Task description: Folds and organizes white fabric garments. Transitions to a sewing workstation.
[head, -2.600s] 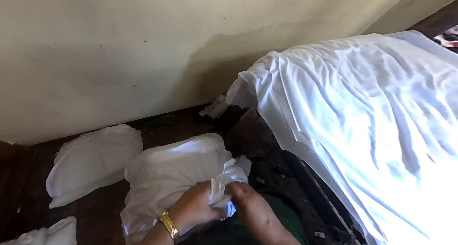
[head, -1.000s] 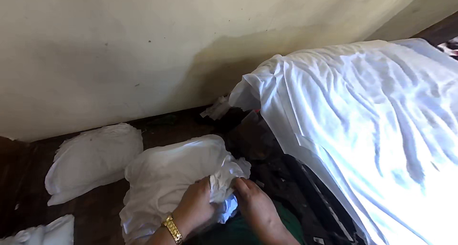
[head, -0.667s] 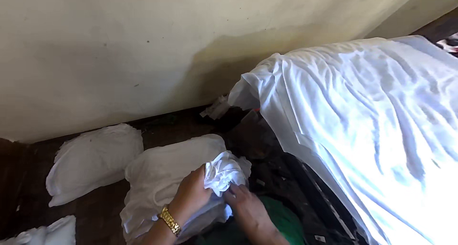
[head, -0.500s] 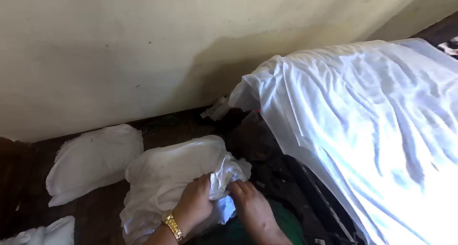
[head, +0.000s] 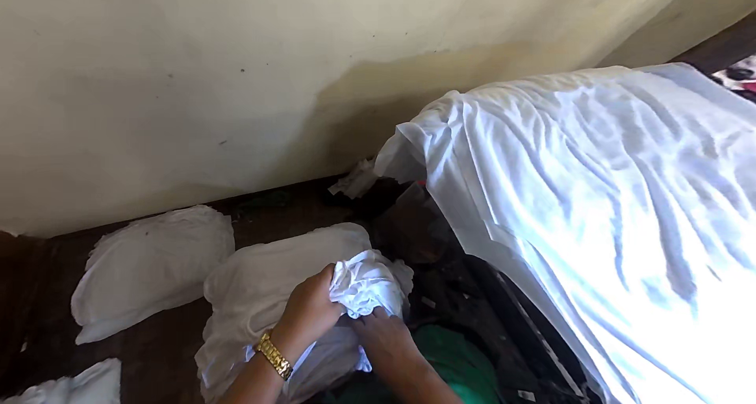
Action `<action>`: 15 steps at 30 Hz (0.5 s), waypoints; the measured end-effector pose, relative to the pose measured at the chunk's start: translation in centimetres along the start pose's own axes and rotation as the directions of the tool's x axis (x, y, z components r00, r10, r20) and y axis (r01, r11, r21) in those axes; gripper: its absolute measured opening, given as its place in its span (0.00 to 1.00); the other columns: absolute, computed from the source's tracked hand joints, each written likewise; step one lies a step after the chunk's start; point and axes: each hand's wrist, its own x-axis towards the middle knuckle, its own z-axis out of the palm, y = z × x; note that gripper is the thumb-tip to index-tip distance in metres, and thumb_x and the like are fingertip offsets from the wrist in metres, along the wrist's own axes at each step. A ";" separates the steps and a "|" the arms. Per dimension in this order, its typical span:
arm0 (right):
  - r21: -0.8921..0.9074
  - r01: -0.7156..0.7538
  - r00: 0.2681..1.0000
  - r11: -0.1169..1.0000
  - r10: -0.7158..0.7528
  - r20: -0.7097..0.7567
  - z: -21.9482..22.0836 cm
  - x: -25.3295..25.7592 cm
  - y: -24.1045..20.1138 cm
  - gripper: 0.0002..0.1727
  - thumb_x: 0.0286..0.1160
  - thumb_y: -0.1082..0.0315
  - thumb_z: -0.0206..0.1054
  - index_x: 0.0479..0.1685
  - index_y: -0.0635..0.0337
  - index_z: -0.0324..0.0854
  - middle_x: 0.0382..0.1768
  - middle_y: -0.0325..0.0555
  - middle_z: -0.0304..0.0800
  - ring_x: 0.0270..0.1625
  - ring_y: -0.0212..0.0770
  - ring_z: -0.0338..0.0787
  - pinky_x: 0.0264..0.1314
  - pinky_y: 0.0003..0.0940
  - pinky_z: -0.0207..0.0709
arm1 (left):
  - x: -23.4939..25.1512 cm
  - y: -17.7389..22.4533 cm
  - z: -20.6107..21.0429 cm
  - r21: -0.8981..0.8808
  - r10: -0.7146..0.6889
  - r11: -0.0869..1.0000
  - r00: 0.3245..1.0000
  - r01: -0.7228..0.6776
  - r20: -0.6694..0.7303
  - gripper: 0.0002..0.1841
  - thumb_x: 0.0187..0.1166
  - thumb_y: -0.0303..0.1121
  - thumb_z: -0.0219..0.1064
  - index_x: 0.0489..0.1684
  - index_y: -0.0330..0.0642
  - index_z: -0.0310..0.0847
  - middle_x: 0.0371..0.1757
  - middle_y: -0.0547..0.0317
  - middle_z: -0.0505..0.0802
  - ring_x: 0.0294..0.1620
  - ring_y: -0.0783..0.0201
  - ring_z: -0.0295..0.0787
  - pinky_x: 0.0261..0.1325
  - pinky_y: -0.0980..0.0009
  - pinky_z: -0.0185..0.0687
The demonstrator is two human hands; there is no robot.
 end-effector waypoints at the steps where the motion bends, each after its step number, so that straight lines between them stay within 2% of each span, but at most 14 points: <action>1: 0.023 -0.008 0.997 1.000 0.010 -0.079 0.1 -0.6 0.2 0.25 0.74 0.86 0.59 0.70 0.60 0.82 0.68 0.61 0.86 0.76 0.68 0.79 0.61 0.65 0.80 | -0.2 -0.2 0.0 -0.007 0.009 1.000 1.000 -0.009 -0.008 0.30 0.75 0.42 0.73 0.79 0.46 0.74 0.63 0.51 0.92 0.67 0.55 0.88 0.73 0.49 0.79; 2: 0.057 0.010 0.974 0.998 0.003 -0.226 0.5 -1.2 0.7 0.21 0.71 0.85 0.63 0.62 0.62 0.86 0.63 0.62 0.88 0.71 0.67 0.84 0.56 0.65 0.83 | -0.3 -0.4 0.0 -0.014 0.023 1.000 1.000 -0.023 -0.011 0.31 0.75 0.43 0.73 0.79 0.46 0.74 0.63 0.52 0.92 0.67 0.56 0.89 0.73 0.50 0.80; 3: 0.077 0.053 0.913 0.996 -0.017 -0.407 1.3 -1.7 1.6 0.18 0.68 0.84 0.66 0.55 0.62 0.90 0.57 0.61 0.91 0.63 0.65 0.89 0.51 0.62 0.87 | -0.5 -0.5 0.0 -0.019 0.040 0.999 0.999 -0.040 0.003 0.31 0.76 0.44 0.72 0.80 0.45 0.73 0.64 0.51 0.92 0.68 0.56 0.88 0.74 0.50 0.79; 5: 0.048 0.153 0.705 0.987 -0.075 -0.705 2.6 -2.1 3.4 0.12 0.62 0.81 0.72 0.42 0.59 0.93 0.45 0.54 0.95 0.46 0.58 0.96 0.38 0.54 0.91 | -1.0 -0.6 0.2 -0.016 0.068 0.998 0.994 -0.067 0.082 0.36 0.76 0.45 0.73 0.84 0.42 0.67 0.70 0.48 0.89 0.73 0.54 0.85 0.78 0.49 0.76; 7: 0.000 0.178 0.550 0.984 -0.100 -0.829 3.0 -2.1 3.9 0.08 0.60 0.77 0.71 0.35 0.56 0.92 0.35 0.48 0.92 0.37 0.50 0.95 0.30 0.45 0.89 | -1.8 -0.2 1.1 0.070 0.123 0.989 0.982 -0.134 0.142 0.46 0.68 0.53 0.78 0.85 0.37 0.64 0.74 0.44 0.84 0.75 0.50 0.82 0.79 0.49 0.74; 8: 0.003 0.178 0.512 0.984 -0.090 -0.854 2.9 -2.1 3.6 0.06 0.60 0.76 0.71 0.32 0.57 0.91 0.34 0.48 0.91 0.36 0.50 0.95 0.29 0.43 0.89 | -2.1 0.1 1.8 0.153 0.157 0.972 0.978 -0.178 0.139 0.51 0.62 0.55 0.81 0.85 0.35 0.65 0.74 0.41 0.83 0.75 0.47 0.81 0.77 0.48 0.75; 9: 0.024 0.180 0.497 0.983 -0.070 -0.865 2.8 -2.1 3.1 0.04 0.60 0.76 0.71 0.31 0.58 0.90 0.34 0.50 0.91 0.36 0.51 0.94 0.29 0.44 0.89 | -2.3 0.2 2.5 0.240 0.188 0.948 0.975 -0.212 0.119 0.52 0.59 0.54 0.83 0.85 0.34 0.65 0.73 0.40 0.84 0.72 0.44 0.82 0.73 0.47 0.77; 11: 0.101 0.196 0.520 0.975 -0.016 -0.854 2.7 -2.2 2.1 0.03 0.60 0.72 0.73 0.31 0.61 0.88 0.34 0.53 0.89 0.36 0.54 0.94 0.31 0.47 0.89 | -2.2 0.4 3.2 0.326 0.196 0.923 0.979 -0.205 0.061 0.42 0.63 0.37 0.81 0.83 0.36 0.69 0.69 0.39 0.87 0.68 0.40 0.85 0.68 0.46 0.80; 12: 0.165 0.214 0.559 0.963 0.018 -0.829 2.6 -2.5 1.6 0.06 0.62 0.68 0.74 0.32 0.62 0.88 0.34 0.54 0.90 0.37 0.54 0.94 0.33 0.48 0.89 | -2.1 0.5 2.9 0.315 0.170 0.933 0.984 -0.175 0.045 0.37 0.65 0.31 0.77 0.82 0.38 0.72 0.69 0.41 0.87 0.69 0.41 0.85 0.68 0.45 0.80; 14: 0.426 0.255 0.716 0.868 0.127 -0.686 1.9 -3.5 0.6 0.14 0.72 0.61 0.74 0.37 0.65 0.90 0.36 0.56 0.90 0.39 0.54 0.94 0.42 0.51 0.89 | -1.8 0.5 2.1 0.242 0.209 0.952 0.976 -0.188 -0.064 0.29 0.65 0.25 0.73 0.72 0.38 0.80 0.64 0.44 0.91 0.66 0.44 0.88 0.67 0.44 0.83; 15: 0.618 0.251 0.813 0.745 0.184 -0.552 1.6 -4.0 0.3 0.16 0.78 0.60 0.71 0.41 0.68 0.89 0.37 0.56 0.91 0.40 0.53 0.93 0.47 0.51 0.88 | -1.8 0.3 1.9 0.214 0.256 0.951 0.956 -0.223 -0.142 0.25 0.65 0.24 0.73 0.67 0.38 0.84 0.60 0.45 0.93 0.62 0.46 0.91 0.64 0.45 0.85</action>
